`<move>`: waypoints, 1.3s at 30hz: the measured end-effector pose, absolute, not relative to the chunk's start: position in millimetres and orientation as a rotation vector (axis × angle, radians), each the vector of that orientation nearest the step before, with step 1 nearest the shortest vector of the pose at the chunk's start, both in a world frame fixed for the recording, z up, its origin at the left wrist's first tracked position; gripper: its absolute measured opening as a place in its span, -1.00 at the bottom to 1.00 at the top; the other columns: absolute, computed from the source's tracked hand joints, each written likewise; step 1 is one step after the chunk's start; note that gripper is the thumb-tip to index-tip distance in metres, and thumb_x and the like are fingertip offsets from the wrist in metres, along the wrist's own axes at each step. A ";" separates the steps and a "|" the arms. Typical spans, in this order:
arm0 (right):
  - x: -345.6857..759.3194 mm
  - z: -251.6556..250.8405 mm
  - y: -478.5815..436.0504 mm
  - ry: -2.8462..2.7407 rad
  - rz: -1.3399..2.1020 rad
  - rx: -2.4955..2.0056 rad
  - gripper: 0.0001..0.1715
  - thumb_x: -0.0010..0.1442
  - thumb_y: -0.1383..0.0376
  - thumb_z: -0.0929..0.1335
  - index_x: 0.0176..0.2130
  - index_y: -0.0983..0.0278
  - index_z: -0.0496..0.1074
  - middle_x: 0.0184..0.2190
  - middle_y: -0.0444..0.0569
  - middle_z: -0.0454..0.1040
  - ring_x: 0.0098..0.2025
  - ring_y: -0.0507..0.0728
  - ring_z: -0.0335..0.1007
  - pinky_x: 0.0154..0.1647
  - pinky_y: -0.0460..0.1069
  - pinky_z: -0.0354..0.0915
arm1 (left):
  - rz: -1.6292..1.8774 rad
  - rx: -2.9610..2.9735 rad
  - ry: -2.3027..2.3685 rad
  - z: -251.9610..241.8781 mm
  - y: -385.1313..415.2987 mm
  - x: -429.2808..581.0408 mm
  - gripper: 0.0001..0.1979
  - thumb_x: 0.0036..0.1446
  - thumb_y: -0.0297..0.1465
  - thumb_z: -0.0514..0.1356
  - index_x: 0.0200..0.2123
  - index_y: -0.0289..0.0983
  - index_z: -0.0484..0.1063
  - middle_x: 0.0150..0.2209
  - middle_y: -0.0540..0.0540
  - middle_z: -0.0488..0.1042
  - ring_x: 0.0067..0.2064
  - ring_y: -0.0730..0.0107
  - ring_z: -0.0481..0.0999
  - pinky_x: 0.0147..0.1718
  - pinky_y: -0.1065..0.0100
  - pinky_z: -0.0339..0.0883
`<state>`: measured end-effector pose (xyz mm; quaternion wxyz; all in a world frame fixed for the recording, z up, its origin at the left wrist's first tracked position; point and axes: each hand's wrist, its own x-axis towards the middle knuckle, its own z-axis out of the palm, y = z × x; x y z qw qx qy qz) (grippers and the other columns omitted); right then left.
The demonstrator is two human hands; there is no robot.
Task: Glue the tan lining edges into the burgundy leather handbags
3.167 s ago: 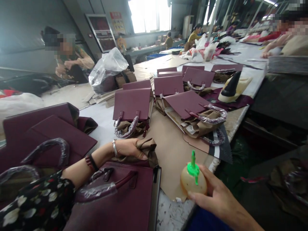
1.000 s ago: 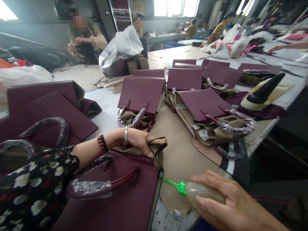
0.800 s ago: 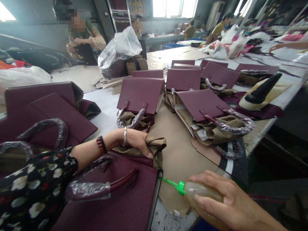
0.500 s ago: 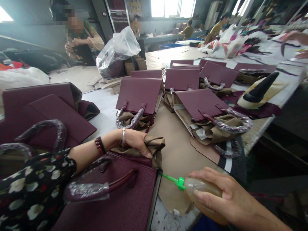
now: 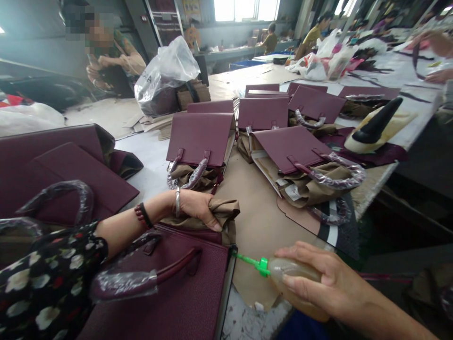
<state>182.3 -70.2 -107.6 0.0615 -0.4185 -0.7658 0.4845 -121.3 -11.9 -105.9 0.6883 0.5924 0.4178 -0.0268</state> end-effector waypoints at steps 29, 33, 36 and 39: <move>179.2 -110.1 -78.2 -2.277 1.786 -1.197 -0.58 -0.02 0.25 0.32 -0.11 0.24 0.46 -0.26 -0.04 0.42 -0.21 0.15 0.37 -0.18 -0.02 0.26 | -0.139 1.359 0.996 -100.0 -12.4 -120.1 -0.66 -0.20 -0.26 0.31 -0.46 -0.32 0.24 -0.48 0.05 0.21 -0.38 0.45 0.20 -0.37 0.45 0.13; 179.3 -109.5 -84.3 -2.337 1.808 -1.215 -0.56 -0.06 0.26 0.32 -0.12 0.22 0.47 -0.27 -0.04 0.42 -0.20 0.18 0.35 -0.16 0.00 0.26 | -0.128 1.377 0.965 -102.2 -11.9 -122.2 -0.68 -0.18 -0.28 0.31 -0.46 -0.32 0.24 -0.48 0.05 0.19 -0.40 0.47 0.19 -0.40 0.46 0.11; 181.7 -110.6 -77.2 -2.298 1.715 -1.225 -0.57 0.03 0.20 0.31 -0.08 0.22 0.44 -0.21 -0.04 0.42 -0.15 0.17 0.34 -0.09 0.00 0.24 | -0.129 1.382 0.974 -104.0 -11.2 -123.3 -0.66 -0.18 -0.27 0.32 -0.43 -0.32 0.26 -0.47 0.05 0.21 -0.38 0.46 0.20 -0.38 0.46 0.13; 181.7 -111.0 -74.3 -2.281 1.659 -1.228 -0.57 0.07 0.16 0.31 -0.06 0.24 0.43 -0.18 -0.02 0.42 -0.11 0.18 0.33 -0.07 0.00 0.22 | -0.128 1.405 0.972 -103.7 -10.7 -123.3 -0.66 -0.18 -0.28 0.32 -0.39 -0.32 0.28 -0.42 0.04 0.24 -0.33 0.43 0.23 -0.33 0.45 0.17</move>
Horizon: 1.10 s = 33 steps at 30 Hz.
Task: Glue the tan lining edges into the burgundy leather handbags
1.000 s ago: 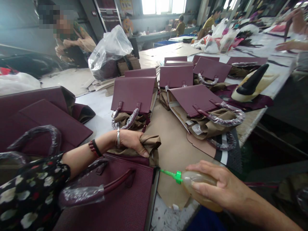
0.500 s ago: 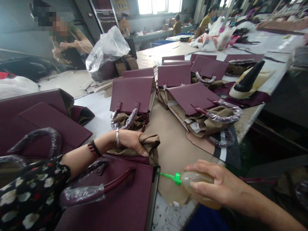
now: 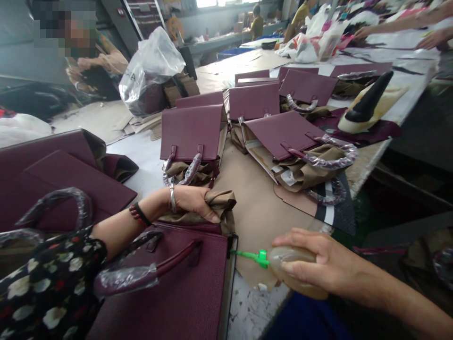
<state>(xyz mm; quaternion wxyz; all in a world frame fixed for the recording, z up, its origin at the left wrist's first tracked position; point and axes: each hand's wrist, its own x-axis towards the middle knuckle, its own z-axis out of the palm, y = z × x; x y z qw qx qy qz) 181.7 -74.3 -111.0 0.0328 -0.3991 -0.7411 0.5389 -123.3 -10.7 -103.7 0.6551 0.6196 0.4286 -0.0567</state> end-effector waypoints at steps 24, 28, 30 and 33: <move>172.6 -103.4 -116.1 -2.415 1.783 -1.190 -0.56 -0.03 0.31 0.33 -0.09 0.17 0.44 -0.25 -0.05 0.40 -0.19 0.17 0.34 -0.11 0.01 0.25 | -0.093 1.373 0.960 -92.7 -16.9 -123.7 -0.73 -0.15 -0.35 0.33 -0.33 -0.32 0.42 -0.33 0.01 0.45 -0.26 0.39 0.39 -0.15 0.38 0.25; 181.1 -96.2 -107.8 -2.329 1.718 -1.184 -0.59 0.03 0.25 0.31 -0.08 0.16 0.43 -0.23 -0.06 0.41 -0.17 0.17 0.34 -0.11 0.00 0.25 | -0.084 1.453 1.117 -67.0 -19.6 -134.9 -0.65 -0.15 -0.29 0.32 -0.26 -0.33 0.42 -0.24 -0.04 0.46 -0.18 0.31 0.39 -0.11 0.33 0.26; 184.9 -93.8 -107.3 -2.293 1.682 -1.189 -0.59 0.05 0.20 0.32 -0.06 0.12 0.42 -0.19 -0.07 0.42 -0.11 0.19 0.33 -0.07 0.02 0.25 | -0.030 1.479 1.214 -46.1 -22.4 -141.4 -0.56 -0.16 -0.28 0.32 -0.18 -0.32 0.39 -0.17 -0.05 0.45 -0.14 0.28 0.39 -0.12 0.34 0.27; 188.1 -92.7 -110.7 -2.262 1.586 -1.185 -0.60 0.07 0.17 0.32 -0.05 0.11 0.42 -0.11 -0.06 0.41 -0.02 0.25 0.29 -0.09 0.03 0.29 | 0.053 1.556 1.327 -13.4 -29.7 -146.1 -0.52 -0.16 -0.30 0.31 -0.13 -0.36 0.37 -0.21 -0.04 0.48 -0.22 0.34 0.43 -0.22 0.40 0.32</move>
